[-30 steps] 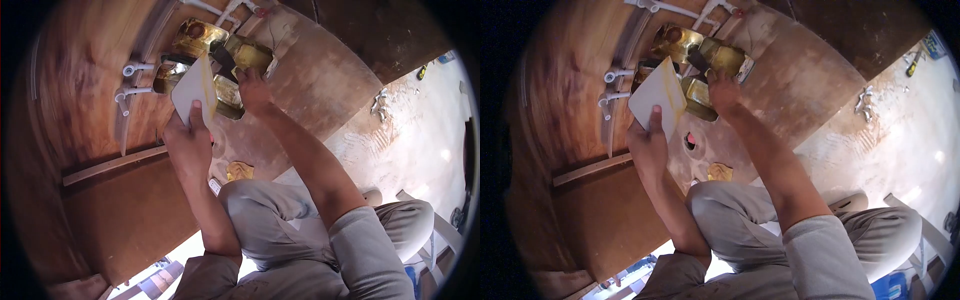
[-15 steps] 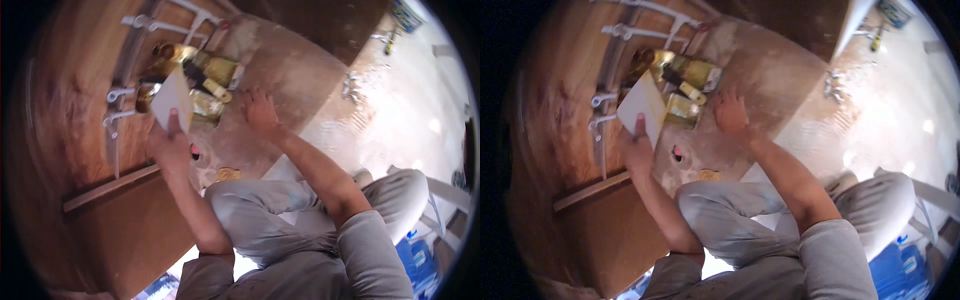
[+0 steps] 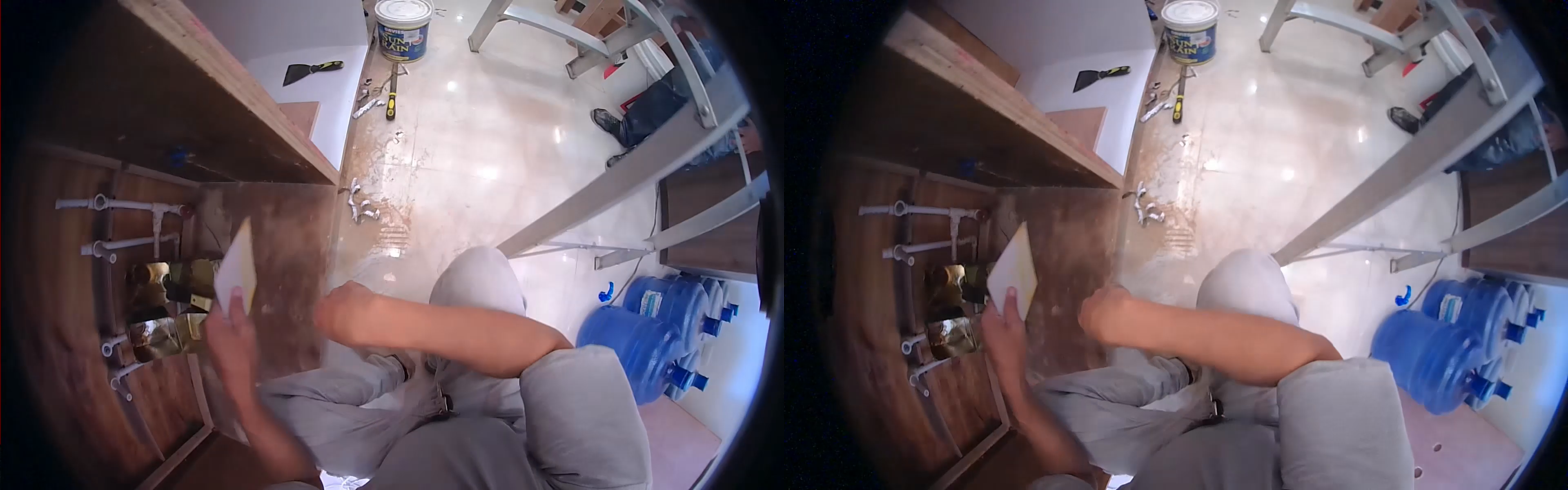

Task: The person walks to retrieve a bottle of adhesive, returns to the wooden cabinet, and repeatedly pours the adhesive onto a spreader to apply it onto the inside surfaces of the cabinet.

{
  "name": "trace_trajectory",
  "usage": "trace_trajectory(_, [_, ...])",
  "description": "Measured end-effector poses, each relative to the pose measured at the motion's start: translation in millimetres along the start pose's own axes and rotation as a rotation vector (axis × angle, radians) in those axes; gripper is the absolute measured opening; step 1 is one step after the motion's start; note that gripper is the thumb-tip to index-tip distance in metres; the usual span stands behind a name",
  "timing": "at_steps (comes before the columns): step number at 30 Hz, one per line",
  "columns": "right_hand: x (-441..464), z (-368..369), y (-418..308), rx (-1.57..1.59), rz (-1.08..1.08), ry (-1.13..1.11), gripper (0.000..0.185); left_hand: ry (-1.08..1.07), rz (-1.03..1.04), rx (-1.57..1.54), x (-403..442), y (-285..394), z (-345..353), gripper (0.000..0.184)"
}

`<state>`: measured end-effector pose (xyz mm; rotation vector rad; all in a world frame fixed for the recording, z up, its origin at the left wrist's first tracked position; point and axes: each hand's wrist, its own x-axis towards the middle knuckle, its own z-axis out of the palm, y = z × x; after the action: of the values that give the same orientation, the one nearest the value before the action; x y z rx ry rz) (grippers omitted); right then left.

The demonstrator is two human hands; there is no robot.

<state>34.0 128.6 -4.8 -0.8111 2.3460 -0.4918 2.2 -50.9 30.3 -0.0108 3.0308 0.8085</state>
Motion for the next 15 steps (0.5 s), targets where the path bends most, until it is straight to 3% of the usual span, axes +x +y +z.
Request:
trace_trajectory(2, [4, -7, 0, 0.002, 0.133, -0.048, 0.017, -0.036, 0.116, 0.068, 7, 4, 21, 0.031])
trace_trajectory(6, [2, -24, 19, 0.067, 0.121, -0.014, 0.017, -0.172, 0.057, 0.383, 33, 31, 52, 0.031])
trace_trajectory(15, [-17, -18, 55, 0.258, 0.484, -0.101, 0.023, -0.409, 0.143, 0.373, 74, 63, 125, 0.028])
